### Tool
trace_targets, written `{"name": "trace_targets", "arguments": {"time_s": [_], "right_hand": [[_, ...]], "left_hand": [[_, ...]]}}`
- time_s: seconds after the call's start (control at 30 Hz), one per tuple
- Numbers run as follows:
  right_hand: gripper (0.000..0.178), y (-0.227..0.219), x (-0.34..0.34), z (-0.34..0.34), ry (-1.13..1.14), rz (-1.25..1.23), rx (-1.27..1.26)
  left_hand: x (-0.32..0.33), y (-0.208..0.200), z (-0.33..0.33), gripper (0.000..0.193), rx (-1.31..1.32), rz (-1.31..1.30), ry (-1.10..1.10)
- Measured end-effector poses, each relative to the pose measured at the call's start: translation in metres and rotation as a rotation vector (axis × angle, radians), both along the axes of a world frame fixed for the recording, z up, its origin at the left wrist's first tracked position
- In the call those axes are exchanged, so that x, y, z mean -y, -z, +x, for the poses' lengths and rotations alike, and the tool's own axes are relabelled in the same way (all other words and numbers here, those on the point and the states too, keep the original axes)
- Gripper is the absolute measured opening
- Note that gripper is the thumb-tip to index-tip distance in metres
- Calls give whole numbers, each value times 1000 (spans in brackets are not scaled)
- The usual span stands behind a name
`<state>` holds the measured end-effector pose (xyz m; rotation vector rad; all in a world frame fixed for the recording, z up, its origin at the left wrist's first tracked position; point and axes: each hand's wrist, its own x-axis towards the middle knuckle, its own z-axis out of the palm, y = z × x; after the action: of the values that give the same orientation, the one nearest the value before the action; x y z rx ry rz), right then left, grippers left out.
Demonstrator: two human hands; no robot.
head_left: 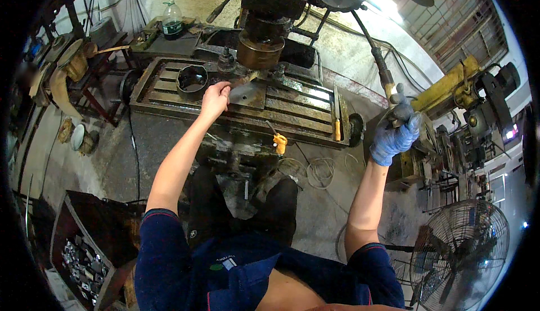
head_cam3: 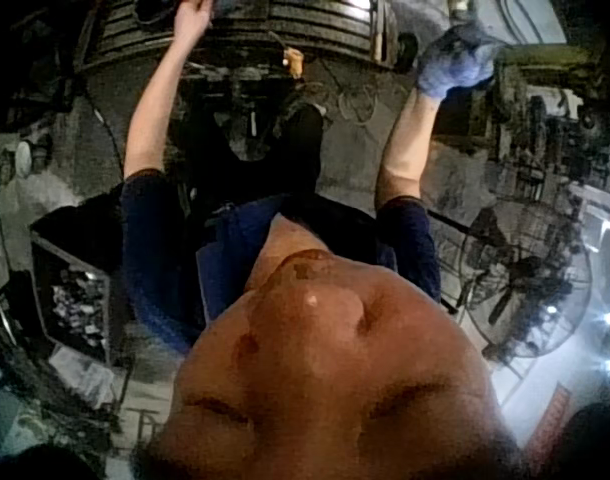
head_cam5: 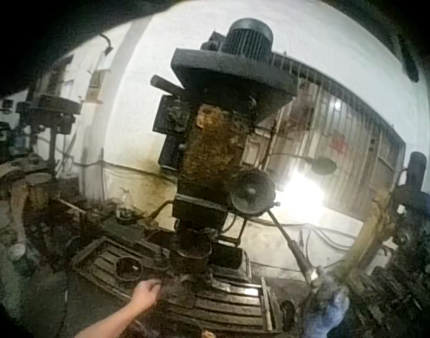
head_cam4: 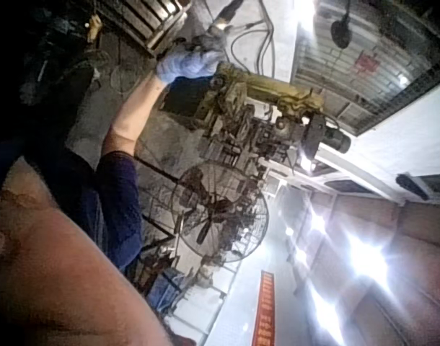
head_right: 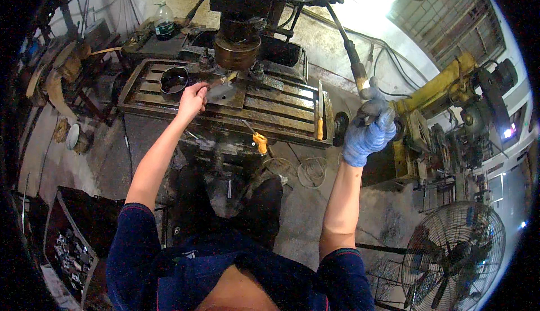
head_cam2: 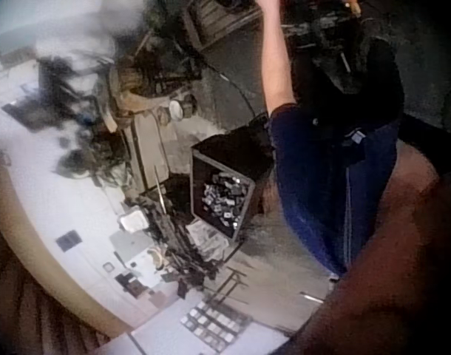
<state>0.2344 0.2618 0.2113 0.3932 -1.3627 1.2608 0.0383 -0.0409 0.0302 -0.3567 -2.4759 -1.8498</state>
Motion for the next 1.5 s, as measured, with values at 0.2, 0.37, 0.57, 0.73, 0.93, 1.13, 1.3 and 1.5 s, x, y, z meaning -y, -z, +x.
{"name": "trace_targets", "arguments": {"time_s": [0.2, 0.37, 0.57, 0.73, 0.93, 1.13, 1.3, 1.5], "right_hand": [[44, 5, 7, -3, 28, 67, -35], [48, 15, 8, -5, 19, 46, -49], [46, 18, 3, -4, 12, 89, -25], [38, 7, 3, 3, -42, 19, 5], [43, -9, 4, 12, 9, 30, 63], [36, -24, 1, 14, -31, 45, 49], [27, -35, -9, 12, -90, -11, 39], [31, -38, -31, 9, 151, -8, -40]], "left_hand": [[11, -3, 14, 26, -84, 34, 18], [13, 0, 18, 28, -139, -44, 65], [7, -2, 27, 27, -141, -47, 143], [8, -16, 37, 26, -102, -27, 167], [13, -18, 34, 29, -118, -87, 184], [10, -18, 31, 30, -153, -183, 170], [3, -19, 30, 29, -132, -167, 161], [1, -10, 18, 27, -140, -94, 155]]}}
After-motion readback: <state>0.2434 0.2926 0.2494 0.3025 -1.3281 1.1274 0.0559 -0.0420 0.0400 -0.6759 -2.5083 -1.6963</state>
